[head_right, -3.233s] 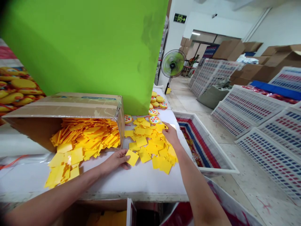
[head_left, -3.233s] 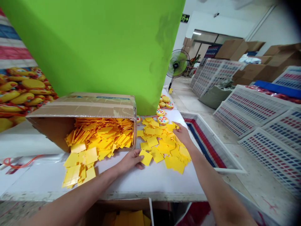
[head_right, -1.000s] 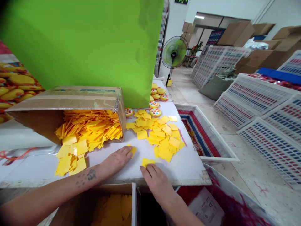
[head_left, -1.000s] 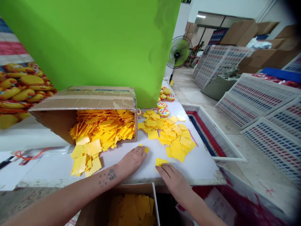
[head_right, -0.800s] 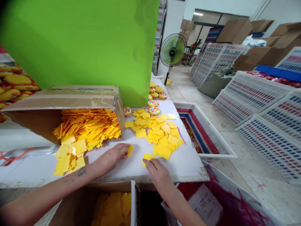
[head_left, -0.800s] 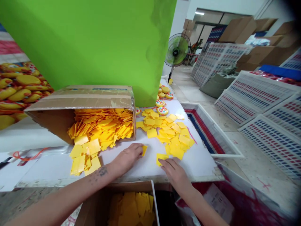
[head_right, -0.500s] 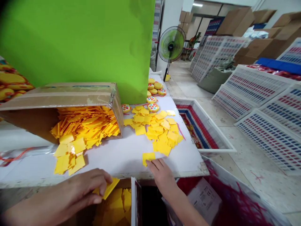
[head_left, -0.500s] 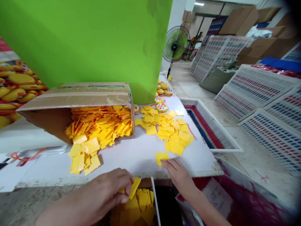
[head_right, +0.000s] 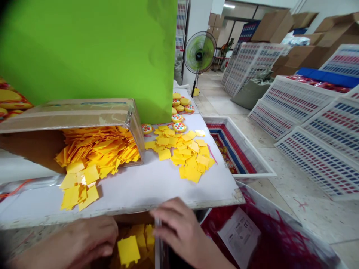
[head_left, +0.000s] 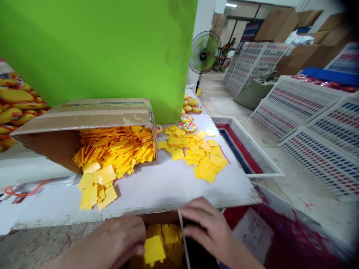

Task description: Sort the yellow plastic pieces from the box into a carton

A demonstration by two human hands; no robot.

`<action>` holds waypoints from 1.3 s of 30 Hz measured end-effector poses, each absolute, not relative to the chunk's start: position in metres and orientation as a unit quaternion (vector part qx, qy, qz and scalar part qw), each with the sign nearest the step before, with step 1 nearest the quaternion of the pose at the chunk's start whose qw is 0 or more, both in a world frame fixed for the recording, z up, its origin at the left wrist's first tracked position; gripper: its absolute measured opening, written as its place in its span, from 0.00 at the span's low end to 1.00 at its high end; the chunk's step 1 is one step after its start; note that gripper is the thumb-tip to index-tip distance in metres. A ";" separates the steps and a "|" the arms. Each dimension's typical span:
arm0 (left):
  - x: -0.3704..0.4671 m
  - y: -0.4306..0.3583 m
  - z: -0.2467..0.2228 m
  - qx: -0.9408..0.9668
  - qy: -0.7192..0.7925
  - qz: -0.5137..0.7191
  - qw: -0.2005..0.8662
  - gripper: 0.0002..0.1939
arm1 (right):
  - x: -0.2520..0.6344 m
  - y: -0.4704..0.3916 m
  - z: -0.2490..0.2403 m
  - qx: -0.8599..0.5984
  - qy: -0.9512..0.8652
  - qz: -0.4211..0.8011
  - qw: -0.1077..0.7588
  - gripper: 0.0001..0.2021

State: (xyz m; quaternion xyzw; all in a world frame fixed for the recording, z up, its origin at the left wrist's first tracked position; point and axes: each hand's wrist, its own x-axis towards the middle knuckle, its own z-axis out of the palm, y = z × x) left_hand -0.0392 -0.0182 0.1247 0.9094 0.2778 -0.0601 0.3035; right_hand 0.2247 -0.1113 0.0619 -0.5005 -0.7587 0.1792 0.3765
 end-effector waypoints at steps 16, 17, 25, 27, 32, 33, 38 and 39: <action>0.156 0.057 0.022 0.980 0.153 0.042 0.120 0.26 | 0.287 -0.095 -0.010 -0.688 -0.692 -0.113 0.188 0.15; 0.156 0.058 0.021 0.983 0.143 0.041 0.110 0.23 | 0.288 -0.097 -0.011 -0.686 -0.693 -0.111 0.192 0.14; 0.144 0.066 0.018 0.990 0.060 0.059 0.109 0.17 | 0.290 -0.094 -0.004 -0.692 -0.702 -0.076 0.152 0.17; 0.142 0.066 0.019 0.988 0.055 0.053 0.134 0.16 | 0.288 -0.093 0.001 -0.695 -0.700 -0.050 0.156 0.13; 0.136 0.064 0.031 0.971 0.099 0.054 0.212 0.17 | 0.296 -0.090 -0.003 -0.688 -0.698 -0.049 0.192 0.09; 0.134 0.064 0.032 0.970 0.105 0.055 0.214 0.19 | 0.300 -0.089 -0.006 -0.685 -0.697 -0.056 0.204 0.09; 0.120 0.059 0.030 0.989 0.099 0.012 0.111 0.22 | 0.301 -0.089 0.008 -0.662 -0.677 -0.074 0.314 0.10; 0.116 0.057 0.027 0.992 0.095 0.003 0.086 0.23 | 0.295 -0.091 0.019 -0.654 -0.668 -0.051 0.352 0.10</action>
